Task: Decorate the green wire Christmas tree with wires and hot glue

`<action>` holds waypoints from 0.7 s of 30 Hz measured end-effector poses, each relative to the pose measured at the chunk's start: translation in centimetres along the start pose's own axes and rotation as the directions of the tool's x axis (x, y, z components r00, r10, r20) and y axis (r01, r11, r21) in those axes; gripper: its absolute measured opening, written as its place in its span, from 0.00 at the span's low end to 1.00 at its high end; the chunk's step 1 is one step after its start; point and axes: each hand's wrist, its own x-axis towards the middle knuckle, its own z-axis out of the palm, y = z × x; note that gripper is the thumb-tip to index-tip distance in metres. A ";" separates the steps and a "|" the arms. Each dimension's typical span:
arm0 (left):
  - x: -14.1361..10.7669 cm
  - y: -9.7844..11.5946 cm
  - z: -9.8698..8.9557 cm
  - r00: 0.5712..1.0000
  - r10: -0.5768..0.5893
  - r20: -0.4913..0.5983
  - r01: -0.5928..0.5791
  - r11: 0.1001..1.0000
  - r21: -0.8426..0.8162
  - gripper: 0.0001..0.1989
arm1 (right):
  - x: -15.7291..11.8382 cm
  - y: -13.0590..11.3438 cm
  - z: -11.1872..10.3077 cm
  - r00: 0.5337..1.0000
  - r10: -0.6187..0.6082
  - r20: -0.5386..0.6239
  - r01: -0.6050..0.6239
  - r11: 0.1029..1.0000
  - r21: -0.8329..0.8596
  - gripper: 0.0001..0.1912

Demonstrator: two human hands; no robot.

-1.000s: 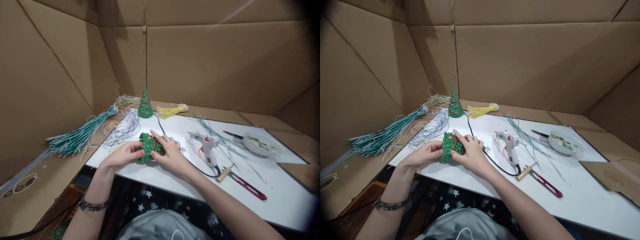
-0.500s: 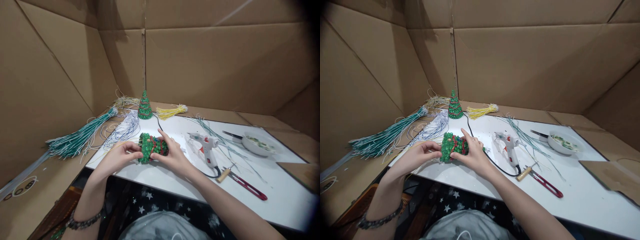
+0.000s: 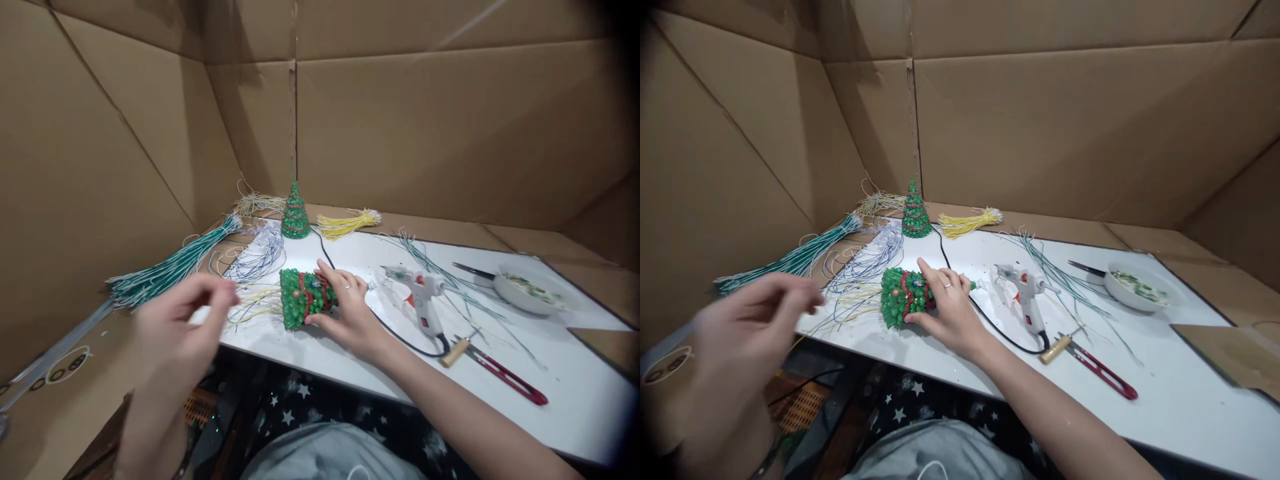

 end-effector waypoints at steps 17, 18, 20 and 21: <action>2.0 -0.6 5.7 0.866 -0.263 0.425 0.458 0.755 -0.468 0.19 | -0.5 2.2 -1.2 0.981 -0.192 0.015 0.186 0.924 -0.335 0.21; 1.9 -0.4 5.7 0.869 -0.247 0.430 0.451 0.754 -0.477 0.18 | -0.5 2.2 -1.3 0.985 -0.173 0.017 0.169 0.930 -0.328 0.20; 1.7 -0.1 5.8 0.879 -0.222 0.422 0.427 0.759 -0.491 0.19 | -0.4 2.2 -1.4 0.989 -0.148 -0.001 0.139 0.933 -0.332 0.19; 1.6 0.0 5.9 0.887 -0.216 0.409 0.414 0.765 -0.493 0.19 | -0.3 2.1 -1.4 0.989 -0.147 -0.021 0.131 0.931 -0.340 0.19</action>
